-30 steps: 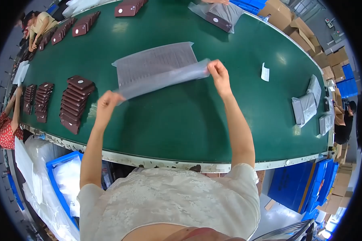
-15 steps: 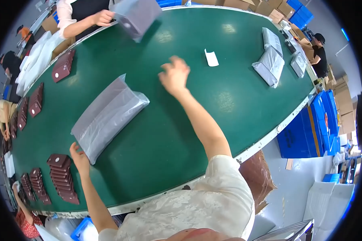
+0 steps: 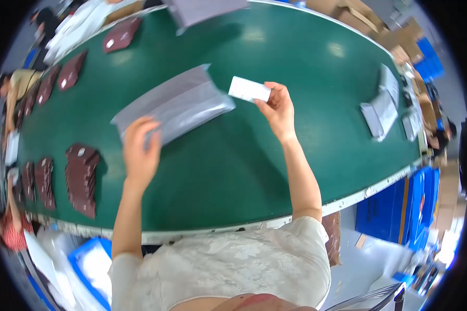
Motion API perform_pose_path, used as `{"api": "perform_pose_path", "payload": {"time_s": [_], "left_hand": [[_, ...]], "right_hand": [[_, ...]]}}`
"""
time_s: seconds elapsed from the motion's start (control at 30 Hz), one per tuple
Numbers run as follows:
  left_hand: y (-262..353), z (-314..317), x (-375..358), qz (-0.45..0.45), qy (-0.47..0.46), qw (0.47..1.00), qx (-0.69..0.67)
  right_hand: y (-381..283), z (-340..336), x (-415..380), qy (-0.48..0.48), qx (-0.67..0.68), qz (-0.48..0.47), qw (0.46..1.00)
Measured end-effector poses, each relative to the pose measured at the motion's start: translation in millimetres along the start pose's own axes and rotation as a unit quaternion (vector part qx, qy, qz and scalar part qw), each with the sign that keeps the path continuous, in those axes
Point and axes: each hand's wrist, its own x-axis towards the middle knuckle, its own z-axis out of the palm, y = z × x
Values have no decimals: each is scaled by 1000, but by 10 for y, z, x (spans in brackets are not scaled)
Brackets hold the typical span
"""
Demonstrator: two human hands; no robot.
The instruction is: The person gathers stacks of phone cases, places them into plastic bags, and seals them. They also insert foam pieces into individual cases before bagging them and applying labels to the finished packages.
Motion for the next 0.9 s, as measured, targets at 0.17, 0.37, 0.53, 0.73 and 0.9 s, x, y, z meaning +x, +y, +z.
{"api": "perform_pose_path", "payload": {"time_s": [0.17, 0.37, 0.53, 0.73, 0.9], "left_hand": [[449, 11, 174, 73, -49, 996, -22], [124, -432, -199, -189, -171, 938, -237], [-71, -518, -566, -273, -126, 921, -246], [-123, -604, -691, -282, -150, 921, -225], [-503, -724, -740, -337, -262, 857, -288]], "right_hand": [[-279, 843, -634, -178, 20, -4, 984], [-265, 1293, -862, -243, 45, 59, 967], [-559, 1656, -952, -178, -211, -280, 919], [-579, 1949, -1020, -267, -221, -361, 866], [-432, 2071, -1190, -268, -198, -287, 898]]}}
